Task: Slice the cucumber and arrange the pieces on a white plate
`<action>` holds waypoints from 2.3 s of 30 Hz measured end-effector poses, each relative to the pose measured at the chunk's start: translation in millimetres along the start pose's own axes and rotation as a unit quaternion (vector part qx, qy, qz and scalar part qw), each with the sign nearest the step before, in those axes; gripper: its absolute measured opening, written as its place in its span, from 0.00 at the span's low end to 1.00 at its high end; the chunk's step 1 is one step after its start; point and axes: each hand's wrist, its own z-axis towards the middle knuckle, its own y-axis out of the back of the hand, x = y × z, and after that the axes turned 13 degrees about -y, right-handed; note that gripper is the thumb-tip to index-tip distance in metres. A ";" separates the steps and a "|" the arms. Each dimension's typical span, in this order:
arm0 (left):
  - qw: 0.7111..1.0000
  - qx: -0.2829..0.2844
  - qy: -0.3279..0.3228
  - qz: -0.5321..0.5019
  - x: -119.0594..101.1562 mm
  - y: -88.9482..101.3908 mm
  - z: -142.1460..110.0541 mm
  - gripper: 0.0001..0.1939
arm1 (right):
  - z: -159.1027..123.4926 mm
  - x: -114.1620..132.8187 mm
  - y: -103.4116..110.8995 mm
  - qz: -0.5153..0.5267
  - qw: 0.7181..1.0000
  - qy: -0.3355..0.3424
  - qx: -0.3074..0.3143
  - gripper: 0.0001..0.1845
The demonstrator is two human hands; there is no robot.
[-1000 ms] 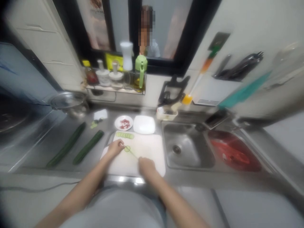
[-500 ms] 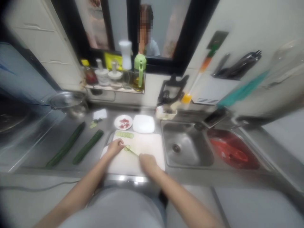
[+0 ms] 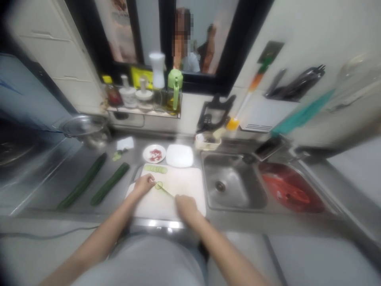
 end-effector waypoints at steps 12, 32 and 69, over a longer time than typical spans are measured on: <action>1.000 -0.012 -0.010 0.009 -1.5 -1.3 -2.5 0.07 | -18.3 -13.7 -1.6 0.008 1.000 -0.011 0.021 0.18; 0.993 -0.015 -0.064 0.097 -28.4 -10.3 -19.2 0.06 | -20.3 -26.0 -24.4 0.186 0.966 -0.181 -0.005 0.18; 0.990 -0.118 0.056 0.058 14.9 18.2 7.8 0.10 | -11.3 -27.3 -24.4 0.186 0.967 -0.175 -0.006 0.17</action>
